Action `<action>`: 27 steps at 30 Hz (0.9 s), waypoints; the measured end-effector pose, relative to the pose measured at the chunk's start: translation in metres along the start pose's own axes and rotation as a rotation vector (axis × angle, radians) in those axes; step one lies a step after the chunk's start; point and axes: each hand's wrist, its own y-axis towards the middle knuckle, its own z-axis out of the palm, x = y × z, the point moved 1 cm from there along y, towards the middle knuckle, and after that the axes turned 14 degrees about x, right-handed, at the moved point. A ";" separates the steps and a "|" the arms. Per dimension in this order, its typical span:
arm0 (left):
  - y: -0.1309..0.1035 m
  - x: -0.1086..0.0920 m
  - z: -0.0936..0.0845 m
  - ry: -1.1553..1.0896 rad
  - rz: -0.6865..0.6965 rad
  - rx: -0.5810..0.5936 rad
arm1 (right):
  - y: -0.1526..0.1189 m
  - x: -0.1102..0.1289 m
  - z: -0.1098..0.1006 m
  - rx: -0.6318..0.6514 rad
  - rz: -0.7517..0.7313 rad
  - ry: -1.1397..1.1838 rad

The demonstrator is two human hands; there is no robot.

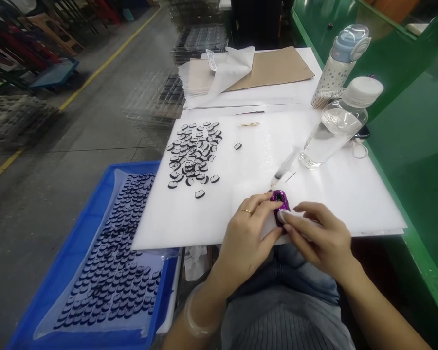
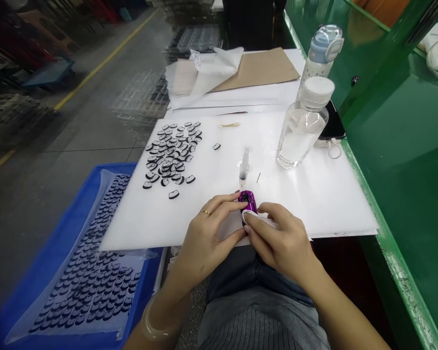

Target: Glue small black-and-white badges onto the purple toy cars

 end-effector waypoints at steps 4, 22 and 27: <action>0.000 -0.003 0.010 0.107 0.008 -0.074 | -0.006 0.003 -0.006 0.018 0.074 -0.050; -0.009 -0.006 0.016 0.394 0.204 -0.215 | 0.001 -0.018 -0.034 -0.152 0.355 -0.039; -0.008 -0.007 0.019 0.475 0.179 -0.211 | 0.005 -0.011 -0.021 -0.086 0.361 0.081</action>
